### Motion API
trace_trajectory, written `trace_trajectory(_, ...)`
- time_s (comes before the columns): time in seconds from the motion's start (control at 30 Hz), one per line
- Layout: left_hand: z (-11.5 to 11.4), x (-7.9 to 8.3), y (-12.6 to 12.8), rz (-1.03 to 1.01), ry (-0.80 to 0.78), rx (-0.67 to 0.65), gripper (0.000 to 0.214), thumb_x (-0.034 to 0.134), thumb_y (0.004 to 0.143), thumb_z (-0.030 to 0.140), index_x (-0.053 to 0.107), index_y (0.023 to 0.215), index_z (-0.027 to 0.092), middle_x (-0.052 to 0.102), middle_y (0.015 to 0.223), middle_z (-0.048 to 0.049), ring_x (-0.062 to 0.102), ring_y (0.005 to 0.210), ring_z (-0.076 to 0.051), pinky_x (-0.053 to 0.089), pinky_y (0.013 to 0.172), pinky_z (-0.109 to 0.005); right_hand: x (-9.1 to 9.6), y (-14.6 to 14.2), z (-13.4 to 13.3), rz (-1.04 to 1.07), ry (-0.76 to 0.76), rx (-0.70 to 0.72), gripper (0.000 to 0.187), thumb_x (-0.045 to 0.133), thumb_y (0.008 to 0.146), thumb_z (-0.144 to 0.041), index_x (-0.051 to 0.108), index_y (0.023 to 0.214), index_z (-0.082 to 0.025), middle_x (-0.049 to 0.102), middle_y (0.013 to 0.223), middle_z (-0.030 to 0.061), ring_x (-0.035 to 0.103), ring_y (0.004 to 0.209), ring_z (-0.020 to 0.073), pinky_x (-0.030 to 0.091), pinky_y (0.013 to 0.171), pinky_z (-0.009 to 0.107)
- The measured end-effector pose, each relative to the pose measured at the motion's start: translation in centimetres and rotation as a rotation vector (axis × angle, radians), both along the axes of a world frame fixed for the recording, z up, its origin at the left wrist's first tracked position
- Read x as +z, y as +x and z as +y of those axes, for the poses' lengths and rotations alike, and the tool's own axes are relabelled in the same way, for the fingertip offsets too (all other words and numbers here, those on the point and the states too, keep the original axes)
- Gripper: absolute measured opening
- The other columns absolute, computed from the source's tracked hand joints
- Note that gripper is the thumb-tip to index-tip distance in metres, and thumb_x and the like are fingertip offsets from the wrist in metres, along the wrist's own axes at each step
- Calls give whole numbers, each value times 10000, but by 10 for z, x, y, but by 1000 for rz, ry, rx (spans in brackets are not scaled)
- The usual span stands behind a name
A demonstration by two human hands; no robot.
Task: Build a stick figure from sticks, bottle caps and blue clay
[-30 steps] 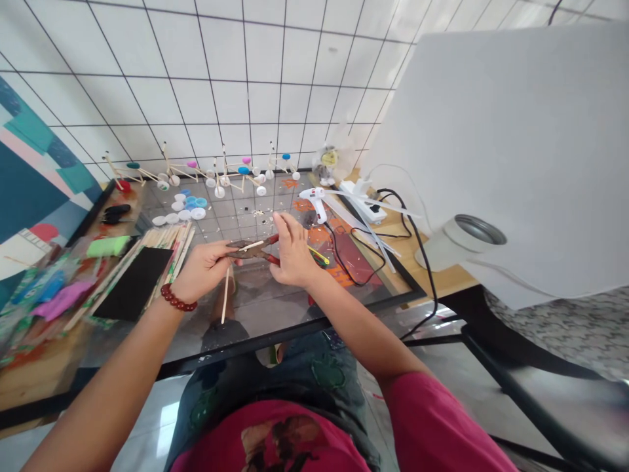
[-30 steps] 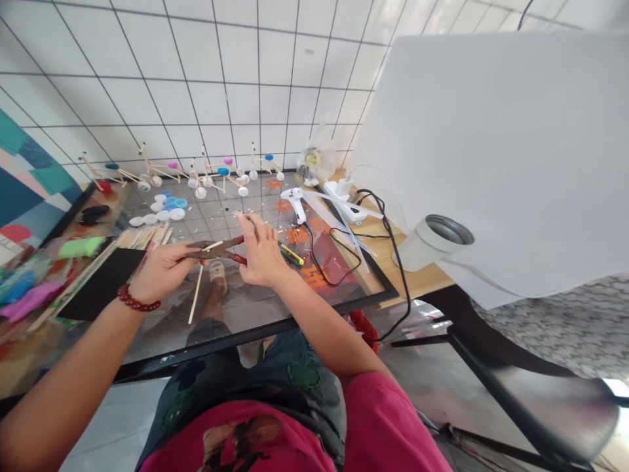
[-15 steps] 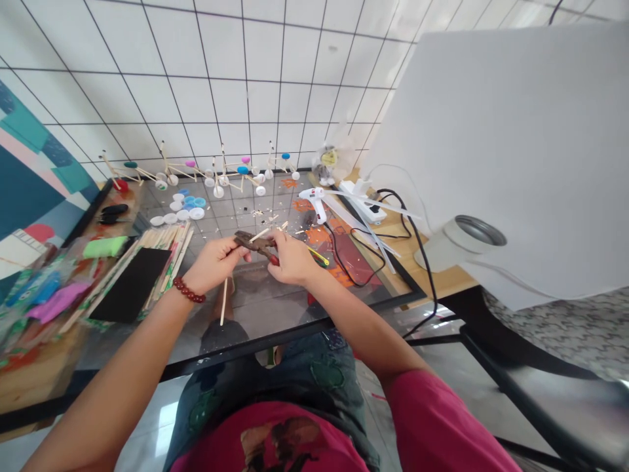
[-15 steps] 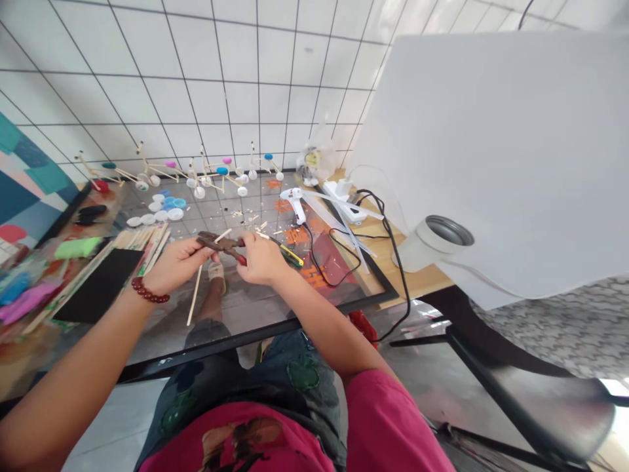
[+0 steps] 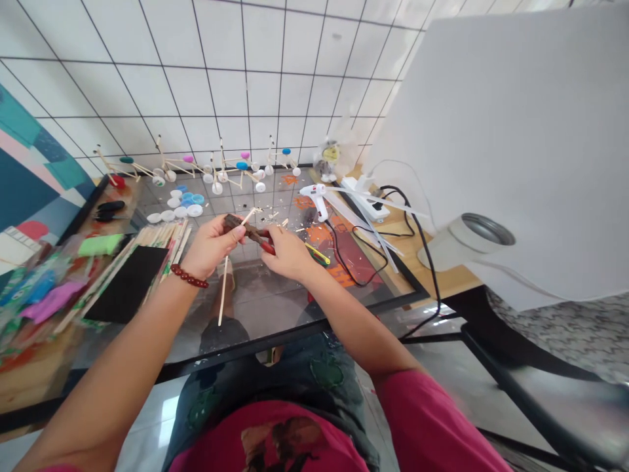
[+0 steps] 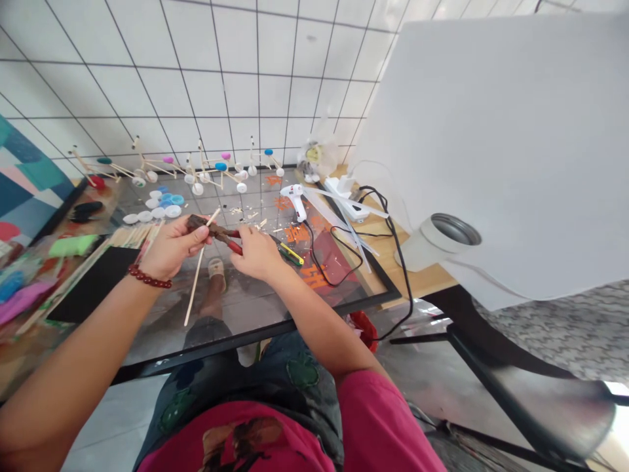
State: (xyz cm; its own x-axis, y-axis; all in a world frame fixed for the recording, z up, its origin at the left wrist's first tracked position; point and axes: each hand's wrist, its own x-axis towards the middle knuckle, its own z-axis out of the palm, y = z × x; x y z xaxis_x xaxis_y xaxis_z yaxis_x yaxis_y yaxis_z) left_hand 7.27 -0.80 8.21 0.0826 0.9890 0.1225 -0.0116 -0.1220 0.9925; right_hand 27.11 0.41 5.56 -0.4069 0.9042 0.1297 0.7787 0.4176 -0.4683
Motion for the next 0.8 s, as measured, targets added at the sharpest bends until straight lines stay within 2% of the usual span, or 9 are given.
trace_trajectory(0.1,8,-5,6,-52,-63,5,492,973,625,471,672,882,179,644,620,12,346,457,-53,184,455,-206,-2,0,4,-56,-38,-43,408,640,970,-313,610,1350,-166,759,1348,180,736,1222,349,576,1029,450)
trace_trajectory(0.3,21,-10,13,-82,-94,-8,519,973,618,461,679,929,167,628,624,14,338,458,-47,187,466,-194,-1,4,16,-108,-100,-115,374,595,999,-397,637,1313,-198,809,1251,152,767,1119,354,573,907,408)
trace_trajectory(0.47,23,-9,14,29,-82,-36,418,894,718,456,644,920,190,611,638,22,358,481,-68,205,479,-229,-4,8,19,-149,-42,-103,299,588,1015,-318,659,1271,-180,830,1146,140,774,1021,308,548,840,346)
trace_trajectory(0.73,25,-18,14,105,4,-3,374,802,805,499,631,954,203,614,673,28,381,520,-102,285,524,-256,-11,4,23,-199,-28,-145,327,621,1002,-303,677,1313,-219,830,1178,151,782,1081,356,584,896,405)
trace_trajectory(0.8,22,-16,8,204,23,4,339,742,868,522,634,916,204,605,673,22,404,532,-116,319,540,-265,-9,1,20,-189,-20,-156,320,619,1004,-302,677,1305,-209,829,1184,148,779,1091,342,576,892,385)
